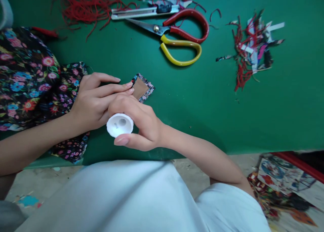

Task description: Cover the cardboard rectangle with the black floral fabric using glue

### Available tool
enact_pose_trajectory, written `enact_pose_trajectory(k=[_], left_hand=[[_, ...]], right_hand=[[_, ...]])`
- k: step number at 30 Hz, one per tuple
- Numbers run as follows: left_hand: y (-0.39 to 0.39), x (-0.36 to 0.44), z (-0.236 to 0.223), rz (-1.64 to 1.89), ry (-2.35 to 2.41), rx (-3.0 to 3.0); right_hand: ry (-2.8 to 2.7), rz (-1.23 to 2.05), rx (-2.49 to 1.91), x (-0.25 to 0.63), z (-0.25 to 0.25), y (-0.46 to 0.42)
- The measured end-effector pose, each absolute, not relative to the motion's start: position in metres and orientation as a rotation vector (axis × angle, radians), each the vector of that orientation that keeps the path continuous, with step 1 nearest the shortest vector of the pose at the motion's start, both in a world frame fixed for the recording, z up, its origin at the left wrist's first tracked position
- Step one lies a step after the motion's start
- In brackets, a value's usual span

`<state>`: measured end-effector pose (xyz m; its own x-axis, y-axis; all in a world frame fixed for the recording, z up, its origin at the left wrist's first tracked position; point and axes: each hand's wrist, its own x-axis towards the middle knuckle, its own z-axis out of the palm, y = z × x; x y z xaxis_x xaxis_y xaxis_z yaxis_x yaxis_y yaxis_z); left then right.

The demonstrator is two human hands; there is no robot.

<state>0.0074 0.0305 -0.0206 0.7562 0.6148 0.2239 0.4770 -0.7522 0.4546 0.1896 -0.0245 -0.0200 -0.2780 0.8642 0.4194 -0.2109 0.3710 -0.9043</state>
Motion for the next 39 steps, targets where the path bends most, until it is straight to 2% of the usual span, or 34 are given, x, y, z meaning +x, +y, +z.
enact_pose_trajectory(k=[12, 16, 32, 36, 39], left_hand=[[0.035, 0.005, -0.018, 0.428, 0.859, 2.497], [0.034, 0.005, -0.019, 0.371, 0.869, 2.479], [0.031, 0.010, -0.016, 0.481, 0.893, 2.554], [0.031, 0.011, -0.016, 0.615, 0.866, 2.631], [0.031, 0.010, -0.016, 0.515, 0.886, 2.666]], right_hand=[[-1.556, 1.221, -0.518, 0.181, -0.020, -0.028], [-1.611, 1.123, -0.536, 0.183, -0.018, -0.025], [-1.361, 0.911, -1.134, 0.226, -0.018, -0.003], [-1.492, 1.016, -1.228, 0.224, -0.016, -0.008], [-1.504, 1.095, -1.041, 0.214, -0.014, -0.011]])
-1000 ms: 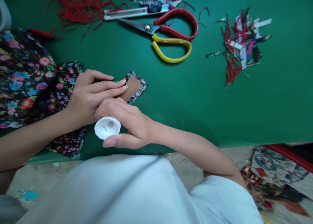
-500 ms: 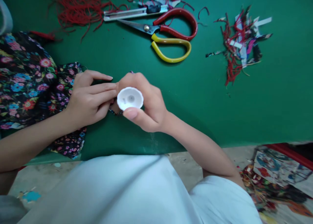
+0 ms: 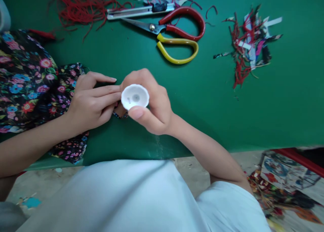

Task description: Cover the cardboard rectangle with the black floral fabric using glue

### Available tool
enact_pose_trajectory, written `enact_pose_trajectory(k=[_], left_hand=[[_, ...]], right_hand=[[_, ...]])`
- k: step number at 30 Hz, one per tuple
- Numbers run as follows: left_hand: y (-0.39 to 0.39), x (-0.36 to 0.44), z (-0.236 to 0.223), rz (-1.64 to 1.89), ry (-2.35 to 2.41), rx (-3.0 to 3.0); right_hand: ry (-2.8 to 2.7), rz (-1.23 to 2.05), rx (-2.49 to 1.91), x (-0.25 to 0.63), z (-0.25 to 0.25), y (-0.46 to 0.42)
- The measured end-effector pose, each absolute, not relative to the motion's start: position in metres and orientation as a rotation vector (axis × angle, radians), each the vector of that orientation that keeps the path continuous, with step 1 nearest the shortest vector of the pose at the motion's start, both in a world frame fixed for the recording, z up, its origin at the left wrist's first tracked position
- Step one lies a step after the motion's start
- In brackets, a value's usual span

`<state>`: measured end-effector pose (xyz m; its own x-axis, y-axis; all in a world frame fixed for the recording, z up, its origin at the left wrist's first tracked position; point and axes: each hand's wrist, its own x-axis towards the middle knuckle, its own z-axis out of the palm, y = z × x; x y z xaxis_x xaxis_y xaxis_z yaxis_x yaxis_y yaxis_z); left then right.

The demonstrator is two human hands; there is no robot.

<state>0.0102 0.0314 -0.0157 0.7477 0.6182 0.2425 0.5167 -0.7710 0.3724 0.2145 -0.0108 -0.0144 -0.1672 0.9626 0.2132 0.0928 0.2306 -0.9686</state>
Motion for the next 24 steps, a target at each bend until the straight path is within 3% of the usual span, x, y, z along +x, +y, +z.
enact_pose_trajectory(k=[7, 14, 24], left_hand=[[0.032, 0.009, -0.018, 0.656, 0.829, 2.662], [0.034, 0.006, -0.019, 0.382, 0.916, 2.408], [0.037, 0.000, -0.021, 0.420, 0.774, 2.488]], right_hand=[[-1.565, 1.123, -0.693, 0.193, -0.015, -0.017], [-1.637, 1.172, -0.608, 0.182, -0.011, -0.026], [-1.521, 1.292, -0.454, 0.173, -0.020, -0.027]])
